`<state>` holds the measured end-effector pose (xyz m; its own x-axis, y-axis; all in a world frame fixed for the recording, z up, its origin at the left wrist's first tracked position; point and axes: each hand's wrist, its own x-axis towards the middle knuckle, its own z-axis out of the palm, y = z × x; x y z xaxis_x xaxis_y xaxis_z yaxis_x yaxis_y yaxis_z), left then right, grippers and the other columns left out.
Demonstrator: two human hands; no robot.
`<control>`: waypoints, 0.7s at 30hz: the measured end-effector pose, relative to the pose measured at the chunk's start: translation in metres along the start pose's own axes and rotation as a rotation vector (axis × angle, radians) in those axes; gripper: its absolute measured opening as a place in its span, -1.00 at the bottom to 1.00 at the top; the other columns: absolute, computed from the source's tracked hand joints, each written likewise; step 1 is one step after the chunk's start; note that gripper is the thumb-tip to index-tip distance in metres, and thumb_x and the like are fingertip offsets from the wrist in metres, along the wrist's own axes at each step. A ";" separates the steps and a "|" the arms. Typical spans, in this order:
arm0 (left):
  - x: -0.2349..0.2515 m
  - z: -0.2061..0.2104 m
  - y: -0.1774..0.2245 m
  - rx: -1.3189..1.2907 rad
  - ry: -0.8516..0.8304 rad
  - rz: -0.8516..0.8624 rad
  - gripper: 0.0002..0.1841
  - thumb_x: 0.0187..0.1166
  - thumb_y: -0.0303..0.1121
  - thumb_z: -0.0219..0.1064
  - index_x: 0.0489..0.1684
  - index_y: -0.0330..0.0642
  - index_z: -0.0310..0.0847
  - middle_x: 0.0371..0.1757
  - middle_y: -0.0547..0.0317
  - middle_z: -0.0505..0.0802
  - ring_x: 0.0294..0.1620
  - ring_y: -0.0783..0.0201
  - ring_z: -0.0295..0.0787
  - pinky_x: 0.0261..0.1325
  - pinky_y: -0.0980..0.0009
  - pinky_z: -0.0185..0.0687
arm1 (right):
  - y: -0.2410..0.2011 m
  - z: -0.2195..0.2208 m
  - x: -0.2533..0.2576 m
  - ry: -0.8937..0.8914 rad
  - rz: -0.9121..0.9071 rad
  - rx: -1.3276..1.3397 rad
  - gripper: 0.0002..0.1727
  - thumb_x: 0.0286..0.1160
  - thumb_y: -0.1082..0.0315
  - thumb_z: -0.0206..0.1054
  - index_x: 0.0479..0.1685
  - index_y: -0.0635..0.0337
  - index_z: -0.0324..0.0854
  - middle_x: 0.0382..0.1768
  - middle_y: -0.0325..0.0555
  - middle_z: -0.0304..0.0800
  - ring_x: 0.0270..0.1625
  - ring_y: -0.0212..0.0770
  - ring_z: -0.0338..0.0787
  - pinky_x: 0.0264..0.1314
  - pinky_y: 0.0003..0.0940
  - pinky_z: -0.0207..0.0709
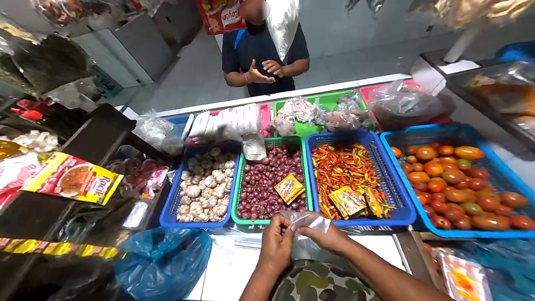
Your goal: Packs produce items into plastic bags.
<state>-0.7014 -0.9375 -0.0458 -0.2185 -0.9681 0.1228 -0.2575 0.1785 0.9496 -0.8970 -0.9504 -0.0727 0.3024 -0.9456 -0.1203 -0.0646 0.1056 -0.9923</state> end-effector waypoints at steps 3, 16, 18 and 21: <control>-0.001 -0.010 -0.001 0.188 0.066 0.007 -0.94 0.60 -0.43 0.28 -0.18 -0.21 0.60 -0.36 0.23 0.76 -0.43 0.37 0.70 -0.30 0.40 0.73 | -0.003 -0.016 0.009 0.245 0.130 0.002 -0.75 0.56 0.40 0.34 0.11 0.34 0.65 -0.11 -0.03 0.86 -0.12 -0.23 0.84 0.05 -0.21 0.75; 0.054 0.000 0.039 0.862 0.075 0.156 -0.42 0.53 -0.32 0.30 0.61 -0.22 0.44 -0.07 0.02 0.90 -0.12 0.00 0.87 0.01 -0.14 0.76 | -0.055 -0.038 0.010 0.030 -0.490 -0.460 -0.79 0.71 0.28 0.23 0.07 0.07 0.75 -0.15 -0.19 0.85 -0.15 -0.33 0.82 -0.04 -0.30 0.77; 0.072 -0.002 0.047 0.649 -0.006 0.147 -0.54 0.54 -0.48 0.19 0.47 -0.17 0.54 -0.21 0.13 0.89 -0.29 0.20 0.87 -0.19 0.11 0.83 | -0.064 -0.054 0.010 -0.028 -0.515 -0.788 -0.74 0.65 0.31 0.23 0.04 -0.18 0.83 -0.17 -0.16 0.81 -0.10 -0.16 0.82 -0.07 -0.09 0.74; 0.087 0.012 0.070 -0.044 -0.357 0.271 -0.65 0.68 -0.58 -0.04 0.07 -0.28 0.75 -0.05 0.11 0.88 -0.04 0.30 0.82 0.11 0.30 0.77 | -0.076 -0.081 0.016 -0.027 -0.127 -1.045 -0.76 0.60 0.29 0.23 0.00 0.01 0.82 -0.02 0.15 0.80 0.09 0.22 0.81 0.05 0.28 0.67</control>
<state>-0.7497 -1.0068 0.0279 -0.5858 -0.7645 0.2690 -0.1073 0.4022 0.9092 -0.9646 -0.9988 0.0029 0.3849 -0.9224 -0.0308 -0.8147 -0.3239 -0.4810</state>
